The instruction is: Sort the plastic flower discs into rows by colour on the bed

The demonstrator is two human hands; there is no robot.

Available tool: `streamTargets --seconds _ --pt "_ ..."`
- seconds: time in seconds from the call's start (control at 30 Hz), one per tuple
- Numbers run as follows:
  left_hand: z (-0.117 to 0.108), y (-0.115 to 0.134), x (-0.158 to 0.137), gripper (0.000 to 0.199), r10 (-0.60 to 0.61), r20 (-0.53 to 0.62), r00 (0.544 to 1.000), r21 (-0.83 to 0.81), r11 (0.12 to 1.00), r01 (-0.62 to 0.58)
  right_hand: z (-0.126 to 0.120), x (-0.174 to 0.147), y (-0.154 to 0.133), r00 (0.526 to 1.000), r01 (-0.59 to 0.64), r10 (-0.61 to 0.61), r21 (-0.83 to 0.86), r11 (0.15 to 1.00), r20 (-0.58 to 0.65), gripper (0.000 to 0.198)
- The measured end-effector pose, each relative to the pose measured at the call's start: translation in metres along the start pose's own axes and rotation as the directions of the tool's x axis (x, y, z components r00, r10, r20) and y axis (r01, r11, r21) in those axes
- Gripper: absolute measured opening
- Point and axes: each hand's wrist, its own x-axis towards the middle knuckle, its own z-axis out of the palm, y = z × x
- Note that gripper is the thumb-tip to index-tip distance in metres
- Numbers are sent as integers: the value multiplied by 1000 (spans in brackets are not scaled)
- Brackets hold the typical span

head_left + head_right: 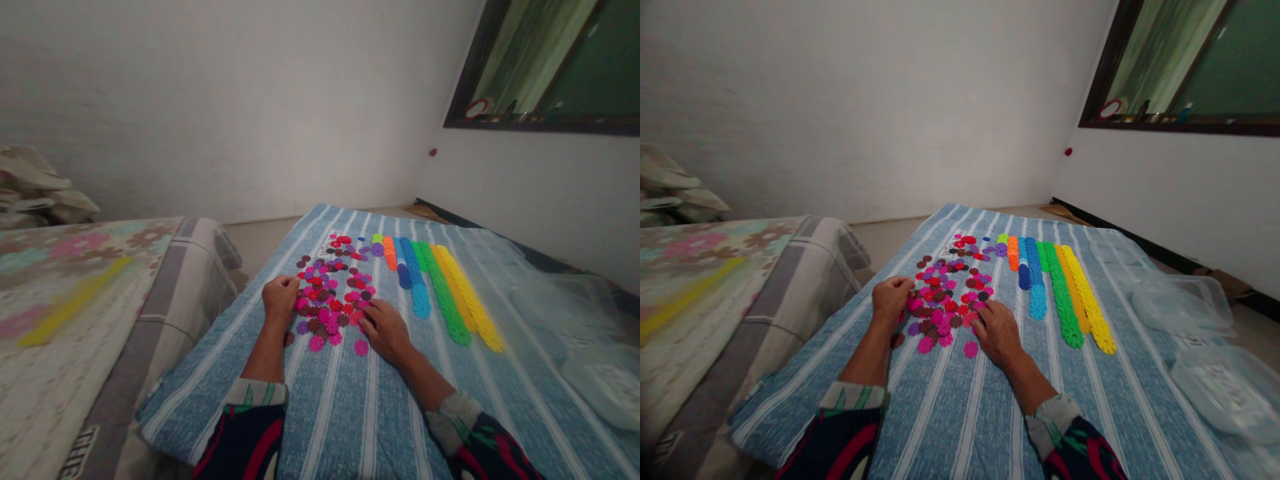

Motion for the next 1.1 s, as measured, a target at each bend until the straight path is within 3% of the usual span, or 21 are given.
streamTargets --seconds 0.23,0.93,1.1 --pt "8 4 -8 26 179 152 972 155 967 -202 -2 1 -1 1000 10 -10 21 1000 3 17" --pt "11 8 -18 27 149 265 953 153 969 -195 -3 0 4 999 -9 6 84 996 46 18" --pt "11 12 -20 25 199 386 901 144 951 -272 -4 1 6 998 -15 8 101 995 67 18"
